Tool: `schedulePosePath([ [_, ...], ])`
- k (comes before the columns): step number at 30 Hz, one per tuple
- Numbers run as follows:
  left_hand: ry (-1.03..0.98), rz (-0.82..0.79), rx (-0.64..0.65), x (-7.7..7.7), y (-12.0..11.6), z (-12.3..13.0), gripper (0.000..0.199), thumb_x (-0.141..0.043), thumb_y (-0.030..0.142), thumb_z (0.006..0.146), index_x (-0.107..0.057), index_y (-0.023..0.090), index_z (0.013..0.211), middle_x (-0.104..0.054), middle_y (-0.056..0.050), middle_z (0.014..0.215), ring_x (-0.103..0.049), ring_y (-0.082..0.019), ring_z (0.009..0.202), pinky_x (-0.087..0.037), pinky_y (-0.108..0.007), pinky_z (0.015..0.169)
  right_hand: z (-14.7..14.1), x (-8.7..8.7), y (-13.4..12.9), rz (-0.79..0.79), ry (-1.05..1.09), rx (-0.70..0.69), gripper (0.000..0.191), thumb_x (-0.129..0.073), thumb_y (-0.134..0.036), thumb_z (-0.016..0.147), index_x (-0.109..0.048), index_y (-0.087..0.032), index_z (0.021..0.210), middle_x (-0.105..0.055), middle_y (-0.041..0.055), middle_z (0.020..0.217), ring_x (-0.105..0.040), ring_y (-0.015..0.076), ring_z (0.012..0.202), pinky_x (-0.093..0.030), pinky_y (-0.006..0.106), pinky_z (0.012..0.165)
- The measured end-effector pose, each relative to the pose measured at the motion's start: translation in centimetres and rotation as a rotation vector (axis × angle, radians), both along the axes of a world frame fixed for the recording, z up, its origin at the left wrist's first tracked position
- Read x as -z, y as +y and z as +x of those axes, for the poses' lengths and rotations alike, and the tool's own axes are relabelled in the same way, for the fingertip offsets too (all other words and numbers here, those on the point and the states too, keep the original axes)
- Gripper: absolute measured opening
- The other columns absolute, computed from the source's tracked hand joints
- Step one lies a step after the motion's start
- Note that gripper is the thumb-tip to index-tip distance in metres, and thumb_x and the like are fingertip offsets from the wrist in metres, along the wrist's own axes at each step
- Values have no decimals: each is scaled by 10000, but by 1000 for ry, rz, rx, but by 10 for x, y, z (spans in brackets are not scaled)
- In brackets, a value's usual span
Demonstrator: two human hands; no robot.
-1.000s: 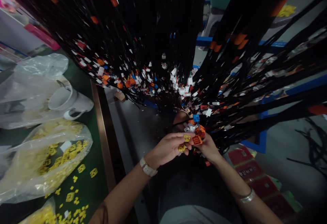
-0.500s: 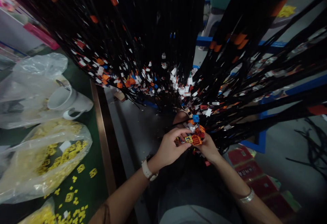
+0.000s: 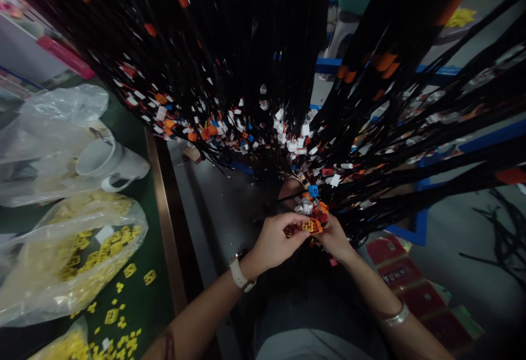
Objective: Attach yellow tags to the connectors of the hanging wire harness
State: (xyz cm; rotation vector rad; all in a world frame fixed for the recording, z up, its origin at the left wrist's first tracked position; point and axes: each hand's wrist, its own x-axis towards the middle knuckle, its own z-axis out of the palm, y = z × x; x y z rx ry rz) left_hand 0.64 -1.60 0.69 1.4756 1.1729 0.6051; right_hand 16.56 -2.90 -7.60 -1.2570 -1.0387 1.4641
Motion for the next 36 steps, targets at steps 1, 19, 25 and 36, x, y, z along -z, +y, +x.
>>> schedulePosePath([
  [1, 1, 12, 8, 0, 0, 0, 252, -624, 220, 769, -664, 185, 1016, -698, -36, 907, -629, -129, 774, -465, -210, 677, 0, -1, 0, 2, -3, -3, 329, -784, -309, 575, -591, -188, 813, -637, 3, 718, -583, 172, 670, -479, 289, 643],
  [19, 39, 208, 15, -1, 3, -2, 200, -670, 242, 745, -696, 213, 941, -672, -42, 893, -605, -139, 770, -478, -231, 677, 1, -2, 0, 16, -41, -9, 311, -782, -294, 568, -605, -192, 802, -637, 3, 714, -590, 191, 689, -489, 314, 695],
  [25, 36, 270, 65, -7, 3, -1, 202, -640, 258, 768, -699, 206, 954, -658, -69, 983, -614, -160, 878, -490, -252, 744, 1, -2, 0, 33, -8, -43, 304, -756, -271, 600, -616, -195, 858, -649, 10, 777, -599, 186, 708, -488, 329, 740],
  [36, 84, 304, 33, -4, 1, -1, 179, -652, 229, 764, -690, 217, 938, -700, -38, 947, -629, -156, 886, -489, -272, 822, 0, -2, -1, 31, -36, -40, 278, -763, -302, 603, -601, -198, 804, -632, -1, 708, -575, 173, 654, -496, 308, 674],
])
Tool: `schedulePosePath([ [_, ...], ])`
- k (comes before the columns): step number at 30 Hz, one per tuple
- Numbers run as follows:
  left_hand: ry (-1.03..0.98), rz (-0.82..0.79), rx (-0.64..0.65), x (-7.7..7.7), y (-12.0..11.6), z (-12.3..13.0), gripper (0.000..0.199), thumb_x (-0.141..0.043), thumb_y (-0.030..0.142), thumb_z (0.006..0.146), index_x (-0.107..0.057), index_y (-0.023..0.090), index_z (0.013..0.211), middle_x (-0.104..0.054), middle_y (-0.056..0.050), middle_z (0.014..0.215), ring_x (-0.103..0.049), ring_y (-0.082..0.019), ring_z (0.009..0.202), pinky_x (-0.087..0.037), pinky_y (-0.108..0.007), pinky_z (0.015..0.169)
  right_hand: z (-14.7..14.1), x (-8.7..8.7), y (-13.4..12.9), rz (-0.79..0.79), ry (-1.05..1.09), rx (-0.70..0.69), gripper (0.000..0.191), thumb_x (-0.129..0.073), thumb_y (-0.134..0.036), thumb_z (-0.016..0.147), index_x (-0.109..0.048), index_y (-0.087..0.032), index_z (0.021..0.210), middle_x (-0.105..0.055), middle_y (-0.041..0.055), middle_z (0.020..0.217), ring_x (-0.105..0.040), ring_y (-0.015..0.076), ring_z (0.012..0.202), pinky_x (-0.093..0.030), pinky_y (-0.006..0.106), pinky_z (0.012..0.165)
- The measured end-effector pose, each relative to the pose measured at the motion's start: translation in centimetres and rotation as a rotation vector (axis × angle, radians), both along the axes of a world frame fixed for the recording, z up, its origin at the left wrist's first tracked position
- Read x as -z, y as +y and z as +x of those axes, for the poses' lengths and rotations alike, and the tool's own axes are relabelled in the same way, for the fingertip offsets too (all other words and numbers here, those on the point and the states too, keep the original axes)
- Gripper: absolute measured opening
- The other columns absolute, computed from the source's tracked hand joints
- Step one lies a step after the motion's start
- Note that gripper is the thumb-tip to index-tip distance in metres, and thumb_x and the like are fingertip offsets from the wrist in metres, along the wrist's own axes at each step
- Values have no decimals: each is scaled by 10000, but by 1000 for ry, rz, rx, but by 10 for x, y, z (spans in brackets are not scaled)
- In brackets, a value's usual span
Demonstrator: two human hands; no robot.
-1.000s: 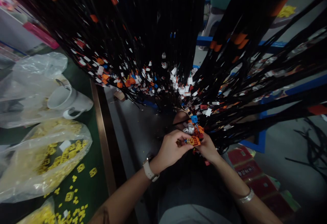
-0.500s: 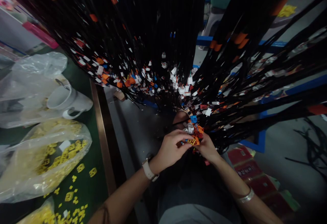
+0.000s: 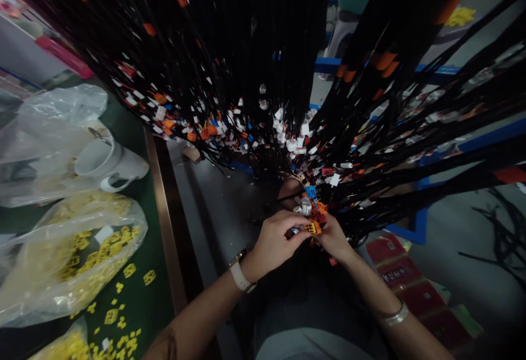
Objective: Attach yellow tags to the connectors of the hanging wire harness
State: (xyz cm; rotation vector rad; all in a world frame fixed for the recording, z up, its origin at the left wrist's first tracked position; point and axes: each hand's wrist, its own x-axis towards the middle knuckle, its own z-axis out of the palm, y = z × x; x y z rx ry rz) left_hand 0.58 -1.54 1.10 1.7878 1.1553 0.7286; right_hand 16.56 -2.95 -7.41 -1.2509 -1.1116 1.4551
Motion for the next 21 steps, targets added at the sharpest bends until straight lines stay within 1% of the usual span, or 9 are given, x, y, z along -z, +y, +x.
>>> schedulePosePath([
  [4, 4, 3, 23, 1, -1, 1, 135, -653, 231, 763, -709, 210, 884, -685, -42, 953, -620, -150, 887, -483, -268, 836, 0, -1, 0, 4, 3, 16, 260, -757, -254, 594, -589, -201, 785, -622, -11, 702, -577, 172, 676, -483, 295, 681],
  [8, 24, -39, 24, 1, -1, 1, 121, -633, 254, 779, -717, 219, 859, -647, -48, 978, -603, -151, 903, -479, -266, 823, 0, -1, 0, 15, 16, 1, 257, -749, -245, 594, -588, -202, 790, -619, -13, 710, -579, 178, 695, -479, 301, 696],
  [10, 17, -83, 15, 2, -1, 1, 117, -644, 274, 769, -706, 214, 847, -647, -42, 967, -600, -149, 878, -477, -259, 796, 0, -1, 0, 18, 9, -2, 263, -750, -251, 596, -592, -201, 799, -624, -10, 720, -583, 183, 705, -479, 307, 704],
  [13, 8, -215, -41, 6, -1, 1, 230, -681, 322, 729, -661, 185, 914, -665, -32, 900, -595, -136, 760, -472, -237, 691, 0, 1, -2, 16, -8, 12, 267, -748, -268, 604, -600, -202, 815, -637, -3, 736, -591, 189, 703, -483, 318, 705],
  [15, 7, -300, -45, 9, -1, 0, 346, -681, 355, 723, -631, 180, 1018, -674, -34, 889, -593, -135, 718, -459, -229, 638, -1, 1, -3, 18, -22, 5, 264, -740, -273, 620, -606, -204, 837, -648, 6, 763, -598, 196, 717, -486, 325, 707],
  [18, 20, -331, 47, 9, 0, -2, 403, -655, 379, 744, -627, 199, 1103, -683, -52, 973, -612, -156, 782, -462, -241, 680, -1, 1, -5, 39, -37, -33, 243, -730, -260, 647, -615, -211, 855, -660, 20, 817, -606, 206, 765, -485, 335, 733],
  [21, 58, -291, 122, 6, 1, -3, 356, -668, 386, 729, -672, 204, 1034, -686, -51, 982, -616, -165, 800, -459, -245, 706, -1, 2, -6, 65, -42, -43, 233, -736, -248, 650, -620, -216, 850, -659, 23, 833, -604, 210, 785, -481, 346, 761],
])
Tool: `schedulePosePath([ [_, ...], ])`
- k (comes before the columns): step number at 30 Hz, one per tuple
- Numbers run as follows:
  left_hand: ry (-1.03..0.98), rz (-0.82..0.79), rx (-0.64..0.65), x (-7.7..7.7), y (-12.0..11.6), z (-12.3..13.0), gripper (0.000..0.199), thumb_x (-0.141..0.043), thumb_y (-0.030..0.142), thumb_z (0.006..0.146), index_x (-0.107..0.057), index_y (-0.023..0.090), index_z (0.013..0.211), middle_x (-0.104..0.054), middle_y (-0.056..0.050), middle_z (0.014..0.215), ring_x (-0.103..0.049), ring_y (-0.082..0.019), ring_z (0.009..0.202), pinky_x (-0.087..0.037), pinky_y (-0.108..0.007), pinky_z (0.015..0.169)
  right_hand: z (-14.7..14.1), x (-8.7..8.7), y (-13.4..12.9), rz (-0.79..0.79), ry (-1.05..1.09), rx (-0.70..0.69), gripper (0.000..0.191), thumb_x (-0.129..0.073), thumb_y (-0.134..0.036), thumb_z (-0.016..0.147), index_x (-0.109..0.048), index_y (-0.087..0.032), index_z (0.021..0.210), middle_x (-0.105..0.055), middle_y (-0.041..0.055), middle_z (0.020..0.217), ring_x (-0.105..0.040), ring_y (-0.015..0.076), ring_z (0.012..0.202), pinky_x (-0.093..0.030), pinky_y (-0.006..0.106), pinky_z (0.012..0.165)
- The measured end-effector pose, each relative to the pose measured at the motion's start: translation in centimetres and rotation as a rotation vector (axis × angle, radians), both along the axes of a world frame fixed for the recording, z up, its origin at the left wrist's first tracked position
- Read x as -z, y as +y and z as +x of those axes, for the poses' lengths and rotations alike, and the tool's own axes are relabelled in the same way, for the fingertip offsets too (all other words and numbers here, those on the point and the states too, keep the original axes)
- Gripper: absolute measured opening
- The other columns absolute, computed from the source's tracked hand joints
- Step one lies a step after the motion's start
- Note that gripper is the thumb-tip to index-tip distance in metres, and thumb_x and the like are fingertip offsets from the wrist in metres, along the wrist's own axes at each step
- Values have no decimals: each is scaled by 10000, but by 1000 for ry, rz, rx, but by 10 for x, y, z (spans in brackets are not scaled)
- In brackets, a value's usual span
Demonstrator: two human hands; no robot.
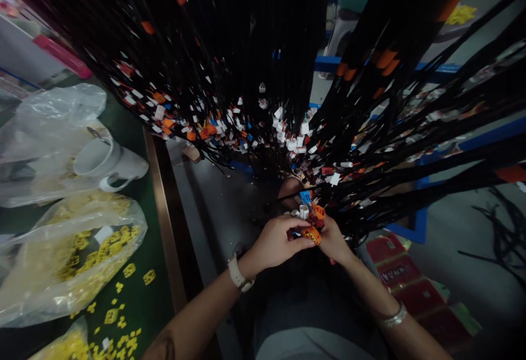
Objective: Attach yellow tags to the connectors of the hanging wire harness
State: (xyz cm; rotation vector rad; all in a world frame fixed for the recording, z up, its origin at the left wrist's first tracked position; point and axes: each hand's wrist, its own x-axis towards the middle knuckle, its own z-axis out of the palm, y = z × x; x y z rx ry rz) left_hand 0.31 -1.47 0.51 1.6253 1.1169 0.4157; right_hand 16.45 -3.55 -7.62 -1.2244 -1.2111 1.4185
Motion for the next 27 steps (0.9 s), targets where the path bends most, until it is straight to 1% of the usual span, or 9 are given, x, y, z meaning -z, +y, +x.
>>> schedulePosePath([
  [6, 35, 0, 32, -7, -2, 2, 299, -705, 362, 691, -690, 202, 943, -691, -24, 871, -591, -136, 696, -415, -212, 592, -1, 2, -1, 16, -35, 5, 244, -760, -252, 615, -617, -205, 807, -641, 10, 748, -586, 194, 698, -483, 328, 698],
  [10, 29, -44, 74, -6, -7, 3, 363, -663, 344, 735, -650, 200, 1068, -695, -19, 795, -581, -127, 642, -407, -210, 577, -1, 0, -1, 24, -34, 3, 264, -756, -263, 612, -620, -202, 830, -646, 13, 767, -590, 195, 704, -487, 321, 681],
  [12, 21, -43, 105, -3, -9, 4, 400, -644, 337, 750, -628, 200, 1125, -702, -30, 827, -581, -131, 648, -412, -218, 585, -1, 0, -1, 35, -35, -5, 275, -752, -265, 615, -624, -202, 850, -653, 18, 801, -597, 207, 752, -488, 329, 713],
  [14, -2, -46, 117, 1, -9, 4, 385, -639, 327, 751, -639, 192, 1111, -706, -43, 874, -587, -139, 675, -428, -228, 614, -1, 2, -2, 47, -42, -15, 288, -750, -262, 616, -623, -201, 868, -659, 19, 835, -601, 214, 791, -485, 334, 744],
  [18, -98, -123, 68, 9, -9, 6, 329, -654, 301, 733, -671, 168, 1034, -703, -54, 895, -596, -151, 733, -453, -241, 669, 0, 8, -3, 45, -49, -26, 327, -741, -264, 624, -614, -200, 918, -657, 11, 860, -600, 207, 792, -484, 323, 734],
  [20, -138, -225, 28, 11, -10, 8, 329, -664, 302, 719, -669, 158, 1015, -688, -42, 820, -569, -123, 640, -439, -220, 583, 0, 10, -4, 35, -61, -15, 330, -739, -279, 626, -612, -199, 920, -655, 13, 848, -594, 203, 771, -483, 316, 713],
  [22, -183, -365, -17, 11, -10, 10, 345, -670, 309, 707, -654, 145, 1011, -652, -18, 731, -496, -81, 512, -391, -194, 478, 1, 10, -4, 30, -75, 2, 316, -744, -292, 622, -612, -200, 894, -651, 16, 827, -589, 201, 742, -479, 308, 693],
  [24, -231, -457, -57, 10, -11, 13, 349, -684, 307, 693, -644, 136, 994, -623, -1, 690, -446, -56, 462, -370, -184, 450, 1, 9, -4, 34, -82, 14, 317, -751, -295, 616, -609, -201, 883, -646, 15, 813, -584, 200, 731, -473, 302, 683],
  [27, -273, -442, -95, 10, -13, 16, 322, -720, 288, 660, -654, 120, 928, -626, -9, 701, -495, -65, 522, -403, -190, 517, 1, 10, -4, 45, -80, 8, 312, -757, -289, 615, -600, -199, 868, -635, 11, 800, -571, 193, 720, -464, 295, 672],
])
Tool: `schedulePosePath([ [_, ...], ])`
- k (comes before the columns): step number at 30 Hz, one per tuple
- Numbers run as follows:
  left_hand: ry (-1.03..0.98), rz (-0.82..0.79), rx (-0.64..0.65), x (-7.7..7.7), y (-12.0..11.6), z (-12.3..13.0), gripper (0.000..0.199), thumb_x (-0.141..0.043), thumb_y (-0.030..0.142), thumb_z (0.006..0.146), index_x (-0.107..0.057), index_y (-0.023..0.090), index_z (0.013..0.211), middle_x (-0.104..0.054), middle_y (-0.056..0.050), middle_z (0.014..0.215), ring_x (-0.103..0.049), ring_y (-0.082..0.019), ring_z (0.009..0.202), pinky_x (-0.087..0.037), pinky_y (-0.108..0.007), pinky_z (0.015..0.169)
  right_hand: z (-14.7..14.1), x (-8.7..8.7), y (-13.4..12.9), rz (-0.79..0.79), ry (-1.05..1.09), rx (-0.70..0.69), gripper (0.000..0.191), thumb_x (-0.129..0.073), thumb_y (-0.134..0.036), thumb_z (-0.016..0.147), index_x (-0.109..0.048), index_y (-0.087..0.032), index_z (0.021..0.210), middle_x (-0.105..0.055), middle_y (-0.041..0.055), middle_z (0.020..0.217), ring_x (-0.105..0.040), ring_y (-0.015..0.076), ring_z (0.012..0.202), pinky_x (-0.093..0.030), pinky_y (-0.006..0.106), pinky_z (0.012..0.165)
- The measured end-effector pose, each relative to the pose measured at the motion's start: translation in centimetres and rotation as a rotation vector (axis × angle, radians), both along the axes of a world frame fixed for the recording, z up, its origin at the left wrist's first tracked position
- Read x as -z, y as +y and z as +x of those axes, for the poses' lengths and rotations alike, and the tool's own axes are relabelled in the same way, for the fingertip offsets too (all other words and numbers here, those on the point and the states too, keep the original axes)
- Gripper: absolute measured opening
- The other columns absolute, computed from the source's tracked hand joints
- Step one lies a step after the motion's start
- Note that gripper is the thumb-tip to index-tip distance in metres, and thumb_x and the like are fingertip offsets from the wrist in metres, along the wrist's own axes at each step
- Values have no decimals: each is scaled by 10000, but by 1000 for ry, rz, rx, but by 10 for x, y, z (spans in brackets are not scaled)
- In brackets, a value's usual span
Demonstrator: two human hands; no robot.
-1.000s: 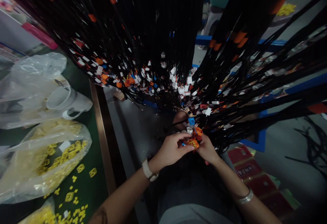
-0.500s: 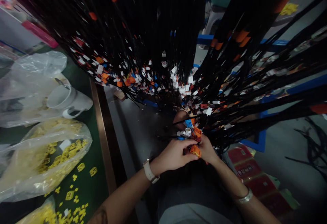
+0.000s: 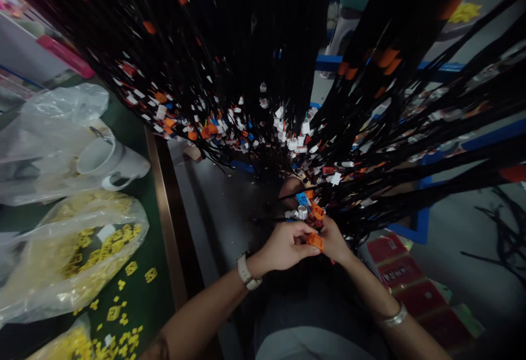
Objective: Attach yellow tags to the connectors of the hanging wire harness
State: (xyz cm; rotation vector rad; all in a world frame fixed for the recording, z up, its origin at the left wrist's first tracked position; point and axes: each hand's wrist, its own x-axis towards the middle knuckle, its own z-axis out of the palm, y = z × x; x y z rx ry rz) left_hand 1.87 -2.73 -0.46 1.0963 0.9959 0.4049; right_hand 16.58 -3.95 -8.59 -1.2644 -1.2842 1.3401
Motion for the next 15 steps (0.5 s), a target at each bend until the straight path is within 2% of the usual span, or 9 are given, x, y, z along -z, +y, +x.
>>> schedulePosePath([
  [4, -17, 31, -10, 4, 0, -1, 341, -736, 290, 649, -657, 112, 930, -655, -45, 771, -549, -86, 606, -427, -194, 562, 1, 2, 0, 4, 7, -15, 330, -771, -294, 607, -597, -197, 870, -633, 6, 794, -563, 184, 703, -461, 292, 667],
  [8, 4, -61, 70, 7, 2, -4, 463, -728, 369, 653, -636, 128, 1038, -659, -51, 801, -472, -55, 489, -378, -170, 418, 1, -1, 0, 12, 26, -39, 309, -760, -275, 629, -602, -199, 883, -644, 12, 837, -575, 186, 732, -466, 289, 680],
  [10, 12, -83, 56, 6, 2, -3, 470, -733, 371, 644, -639, 124, 1033, -655, -48, 780, -477, -60, 488, -358, -161, 393, 1, -3, 1, 15, 34, -39, 293, -752, -270, 637, -603, -201, 880, -648, 13, 841, -580, 187, 734, -469, 291, 684],
  [13, 14, -55, -15, 3, 1, 1, 385, -731, 305, 651, -652, 109, 972, -661, -56, 783, -540, -85, 572, -392, -161, 451, 0, -4, 1, 11, 48, -29, 286, -750, -264, 631, -602, -201, 867, -648, 12, 818, -586, 190, 724, -475, 297, 688],
  [15, 23, -5, -13, -1, 2, 0, 351, -709, 277, 678, -648, 107, 979, -671, -63, 814, -576, -103, 640, -436, -180, 529, -1, -3, 2, -9, 58, -28, 279, -745, -259, 630, -602, -201, 862, -649, 12, 803, -592, 192, 720, -482, 300, 684],
])
